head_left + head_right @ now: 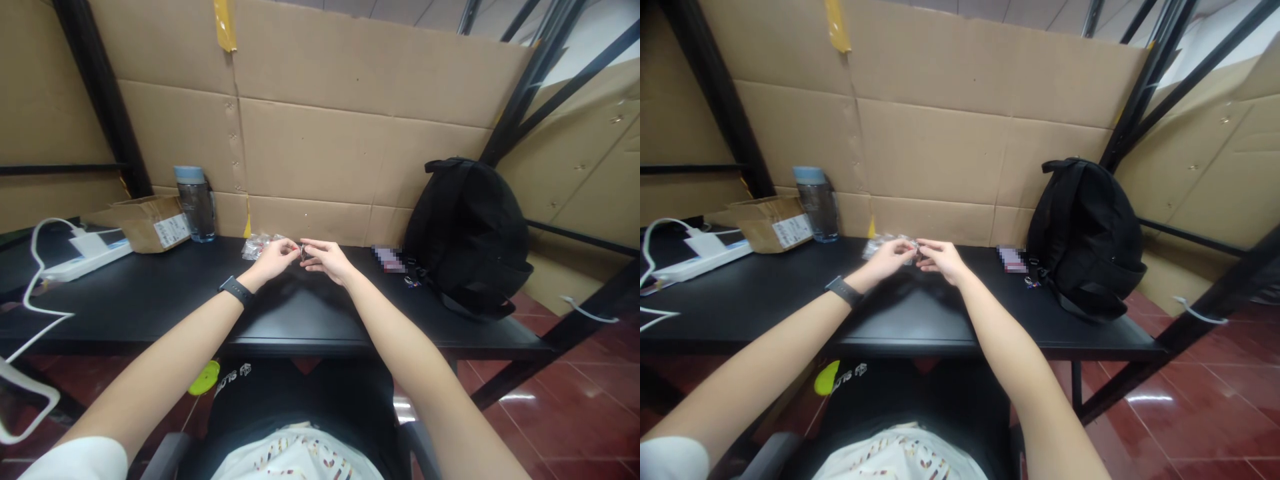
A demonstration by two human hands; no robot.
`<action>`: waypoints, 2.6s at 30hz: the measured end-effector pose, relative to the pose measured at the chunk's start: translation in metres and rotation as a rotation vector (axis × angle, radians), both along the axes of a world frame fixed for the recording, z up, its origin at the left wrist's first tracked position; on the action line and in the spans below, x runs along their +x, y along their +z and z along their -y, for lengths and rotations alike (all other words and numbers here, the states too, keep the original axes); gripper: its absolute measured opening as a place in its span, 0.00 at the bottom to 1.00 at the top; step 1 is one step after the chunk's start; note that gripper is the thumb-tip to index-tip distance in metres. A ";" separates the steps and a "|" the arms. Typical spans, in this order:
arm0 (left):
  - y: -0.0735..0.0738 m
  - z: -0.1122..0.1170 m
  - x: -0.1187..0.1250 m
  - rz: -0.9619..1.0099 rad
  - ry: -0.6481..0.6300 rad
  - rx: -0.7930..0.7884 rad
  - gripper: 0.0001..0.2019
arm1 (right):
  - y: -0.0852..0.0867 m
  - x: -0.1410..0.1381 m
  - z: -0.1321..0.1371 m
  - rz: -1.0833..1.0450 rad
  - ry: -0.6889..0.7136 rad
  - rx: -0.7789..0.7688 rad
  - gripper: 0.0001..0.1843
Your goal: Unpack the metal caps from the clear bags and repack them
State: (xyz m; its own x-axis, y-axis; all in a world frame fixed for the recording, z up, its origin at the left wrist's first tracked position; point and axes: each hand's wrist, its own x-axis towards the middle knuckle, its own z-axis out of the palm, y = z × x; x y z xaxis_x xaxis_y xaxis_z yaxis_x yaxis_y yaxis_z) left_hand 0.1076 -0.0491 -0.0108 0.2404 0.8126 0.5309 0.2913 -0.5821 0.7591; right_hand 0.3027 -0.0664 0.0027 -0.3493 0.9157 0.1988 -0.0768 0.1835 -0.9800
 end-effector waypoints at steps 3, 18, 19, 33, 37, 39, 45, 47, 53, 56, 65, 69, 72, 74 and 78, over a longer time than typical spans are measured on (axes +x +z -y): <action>0.000 0.000 -0.001 -0.029 0.010 0.020 0.12 | -0.001 0.001 -0.005 -0.015 -0.030 0.095 0.31; -0.003 -0.001 -0.006 -0.166 0.106 0.067 0.11 | -0.017 0.069 -0.067 0.308 -0.609 0.492 0.29; -0.002 0.001 -0.006 -0.194 0.113 0.073 0.10 | -0.020 0.068 -0.071 0.331 -0.590 0.509 0.28; -0.014 -0.025 0.023 -0.686 0.105 0.141 0.42 | -0.024 0.052 -0.079 0.095 -0.435 0.253 0.28; -0.018 -0.018 0.030 -0.683 -0.039 0.200 0.31 | -0.023 0.056 -0.071 0.131 -0.356 0.184 0.25; -0.020 -0.011 0.034 -0.723 -0.094 0.244 0.23 | -0.023 0.056 -0.069 0.188 -0.347 0.159 0.24; -0.015 0.003 0.038 -0.740 -0.167 0.263 0.16 | -0.024 0.057 -0.067 0.302 -0.353 0.186 0.25; -0.010 0.007 0.035 -0.754 -0.277 0.213 0.17 | -0.024 0.058 -0.066 0.342 -0.328 0.203 0.24; -0.008 0.025 0.031 -0.813 -0.303 0.139 0.22 | -0.003 0.070 -0.047 0.689 -0.312 0.420 0.22; -0.010 0.033 0.032 -0.837 -0.226 0.146 0.23 | 0.017 0.080 -0.028 0.900 -0.207 0.522 0.20; -0.003 0.043 0.033 -0.992 -0.209 0.079 0.27 | 0.026 0.081 -0.009 1.242 -0.110 0.369 0.24; -0.001 0.042 0.033 -1.010 -0.229 0.105 0.26 | 0.024 0.069 -0.008 1.264 -0.087 0.393 0.25; 0.000 0.040 0.031 -0.977 -0.265 0.119 0.25 | 0.023 0.066 -0.008 1.214 -0.101 0.436 0.24; 0.003 0.040 0.029 -0.956 -0.276 0.109 0.24 | 0.022 0.067 -0.009 1.192 -0.081 0.444 0.26; 0.010 0.043 0.023 -0.931 -0.307 0.066 0.23 | 0.019 0.071 -0.014 1.147 -0.041 0.436 0.31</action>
